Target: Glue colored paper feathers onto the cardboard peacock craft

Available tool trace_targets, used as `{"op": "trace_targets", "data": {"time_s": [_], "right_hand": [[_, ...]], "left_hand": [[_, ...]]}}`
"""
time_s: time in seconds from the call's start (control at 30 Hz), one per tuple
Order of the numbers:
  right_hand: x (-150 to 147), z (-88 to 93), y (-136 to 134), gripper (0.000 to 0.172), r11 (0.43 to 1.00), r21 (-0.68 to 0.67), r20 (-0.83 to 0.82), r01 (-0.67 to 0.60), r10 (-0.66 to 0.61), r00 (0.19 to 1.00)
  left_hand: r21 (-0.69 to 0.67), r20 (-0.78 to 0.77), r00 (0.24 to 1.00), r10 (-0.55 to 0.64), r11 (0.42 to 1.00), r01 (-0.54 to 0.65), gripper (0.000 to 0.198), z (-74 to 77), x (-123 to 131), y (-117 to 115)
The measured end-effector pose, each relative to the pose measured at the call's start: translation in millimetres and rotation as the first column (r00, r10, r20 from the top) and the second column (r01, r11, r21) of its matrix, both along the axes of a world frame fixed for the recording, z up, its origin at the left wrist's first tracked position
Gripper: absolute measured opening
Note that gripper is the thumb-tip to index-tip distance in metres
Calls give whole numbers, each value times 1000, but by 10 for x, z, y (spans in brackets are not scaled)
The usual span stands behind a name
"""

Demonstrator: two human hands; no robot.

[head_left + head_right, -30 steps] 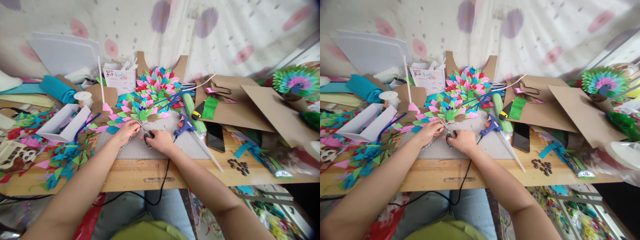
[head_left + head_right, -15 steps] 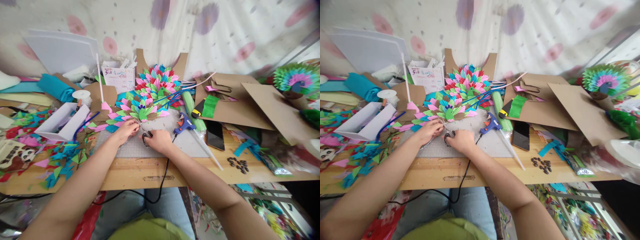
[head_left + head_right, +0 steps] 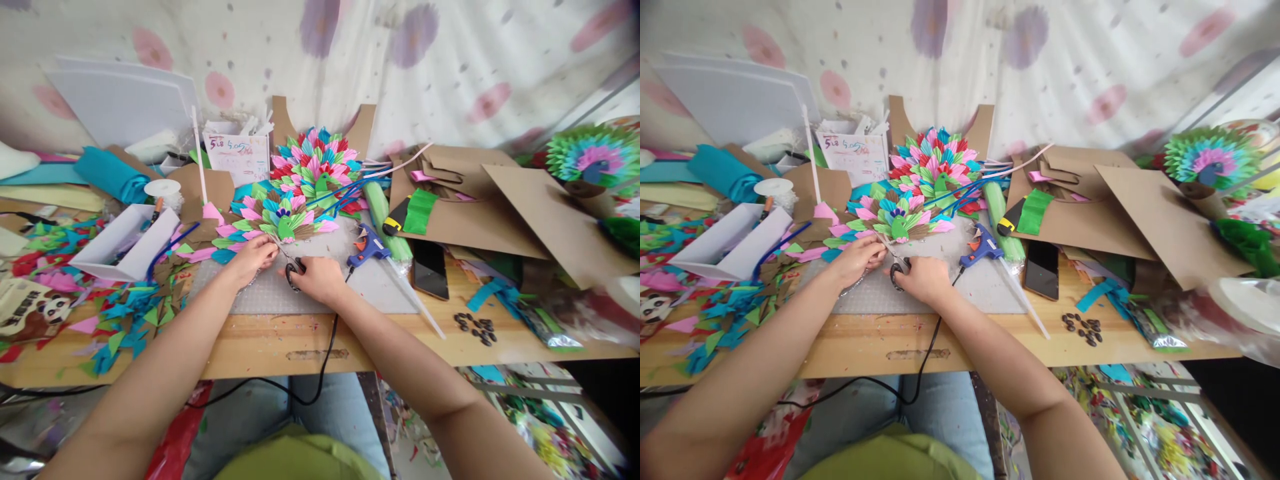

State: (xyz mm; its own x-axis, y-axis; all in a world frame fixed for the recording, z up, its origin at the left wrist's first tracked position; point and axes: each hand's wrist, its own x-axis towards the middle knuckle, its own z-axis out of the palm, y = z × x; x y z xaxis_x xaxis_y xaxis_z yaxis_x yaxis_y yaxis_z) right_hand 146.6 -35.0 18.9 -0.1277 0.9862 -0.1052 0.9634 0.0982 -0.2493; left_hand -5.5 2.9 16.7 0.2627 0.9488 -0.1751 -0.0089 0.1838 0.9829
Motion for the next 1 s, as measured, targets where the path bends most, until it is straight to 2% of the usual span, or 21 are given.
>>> {"op": "trace_targets", "data": {"time_s": [0.33, 0.63, 0.87, 1.0], "right_hand": [[30, -47, 4, 58, 997, 78, -35, -8, 11, 999], [-43, -8, -27, 61, 998, 50, 14, 45, -46, 999], [-70, -30, -44, 61, 998, 61, 35, 32, -34, 999], [-52, -30, -25, 60, 999, 40, 31, 23, -24, 999]], "left_hand": [[74, 4, 1000, -21, 997, 21, 15, -3, 13, -5], [31, -15, 1000, 6, 1000, -6, 12, -43, -2, 2], [23, -18, 1000, -19, 1000, 19, 16, -13, -12, -11], [3, -39, 999, 9, 1000, -8, 15, 5, 3, -6]]}}
